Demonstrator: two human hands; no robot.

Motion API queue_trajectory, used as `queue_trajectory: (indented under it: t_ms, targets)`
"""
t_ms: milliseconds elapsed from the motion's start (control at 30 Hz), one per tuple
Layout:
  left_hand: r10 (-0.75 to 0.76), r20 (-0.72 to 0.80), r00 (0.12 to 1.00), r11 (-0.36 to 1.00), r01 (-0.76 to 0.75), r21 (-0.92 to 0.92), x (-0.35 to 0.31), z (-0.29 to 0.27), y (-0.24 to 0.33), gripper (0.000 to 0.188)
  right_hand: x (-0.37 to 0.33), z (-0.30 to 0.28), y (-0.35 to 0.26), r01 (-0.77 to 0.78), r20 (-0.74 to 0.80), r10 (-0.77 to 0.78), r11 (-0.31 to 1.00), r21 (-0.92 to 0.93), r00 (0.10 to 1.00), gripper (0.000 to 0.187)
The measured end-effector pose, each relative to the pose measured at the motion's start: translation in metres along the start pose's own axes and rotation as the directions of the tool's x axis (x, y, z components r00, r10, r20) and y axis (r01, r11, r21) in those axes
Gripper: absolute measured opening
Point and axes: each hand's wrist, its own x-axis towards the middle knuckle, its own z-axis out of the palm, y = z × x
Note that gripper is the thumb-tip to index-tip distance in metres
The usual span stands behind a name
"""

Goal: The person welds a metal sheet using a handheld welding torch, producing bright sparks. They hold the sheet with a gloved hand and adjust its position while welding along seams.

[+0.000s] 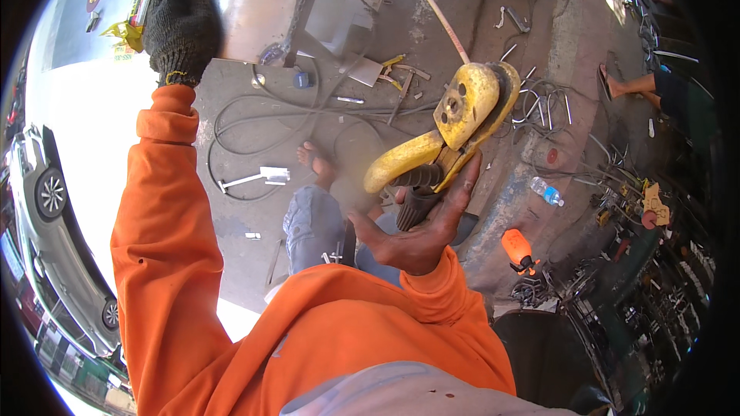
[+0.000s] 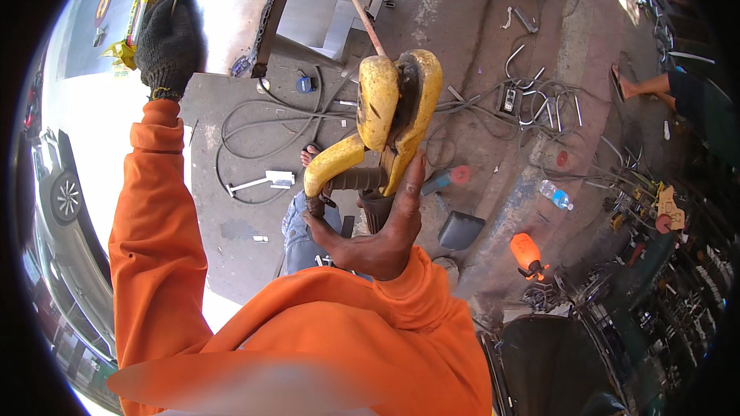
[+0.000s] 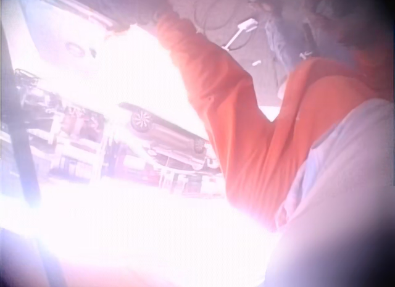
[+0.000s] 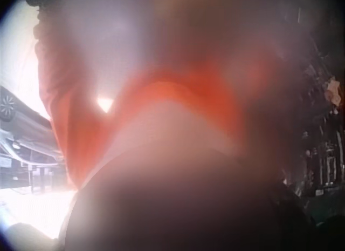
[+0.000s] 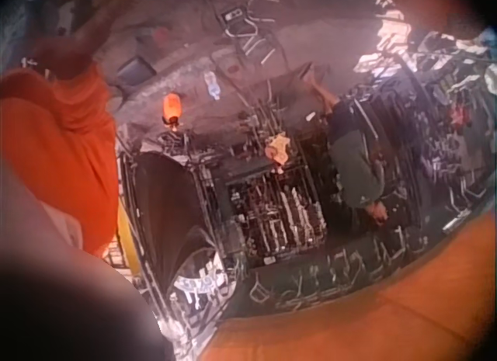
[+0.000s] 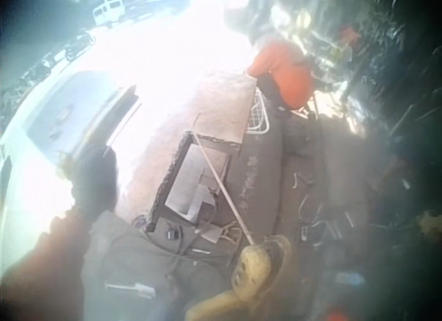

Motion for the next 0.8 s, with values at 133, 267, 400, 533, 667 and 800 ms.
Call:
queue_trajectory:
  t_ms: [133,267,400,533,667,800]
  targets:
    - [-0.024,0.002,1.0,0.999,0.024,-0.044,0.001,-0.001,0.004,0.028,-0.003,0.001,-0.001,-0.014,0.015,0.014,1.0,-0.008,1.0,0.142]
    - [-0.018,0.013,1.0,0.999,0.018,-0.028,0.0,-0.006,0.008,0.03,-0.003,0.002,0.0,0.002,0.01,-0.002,1.0,-0.015,1.0,0.139]
    - [-0.057,-0.002,0.998,0.998,0.056,-0.028,-0.002,-0.009,0.013,0.031,-0.001,0.002,-0.001,-0.001,0.019,0.001,1.0,-0.002,1.0,0.136]
    - [-0.062,0.024,0.998,0.998,0.062,-0.015,0.0,-0.008,0.015,0.031,0.002,-0.001,-0.001,0.058,0.043,-0.058,0.998,-0.012,0.997,0.136]
    - [-0.036,-0.021,0.999,0.999,0.035,-0.041,0.0,-0.009,0.015,0.029,0.006,-0.002,-0.001,0.119,0.046,-0.117,0.992,-0.038,0.992,0.135]
    - [-0.029,-0.018,0.999,0.999,0.028,-0.039,-0.001,-0.011,0.015,0.029,0.006,-0.001,-0.002,0.088,0.05,-0.087,0.996,-0.015,0.995,0.135]
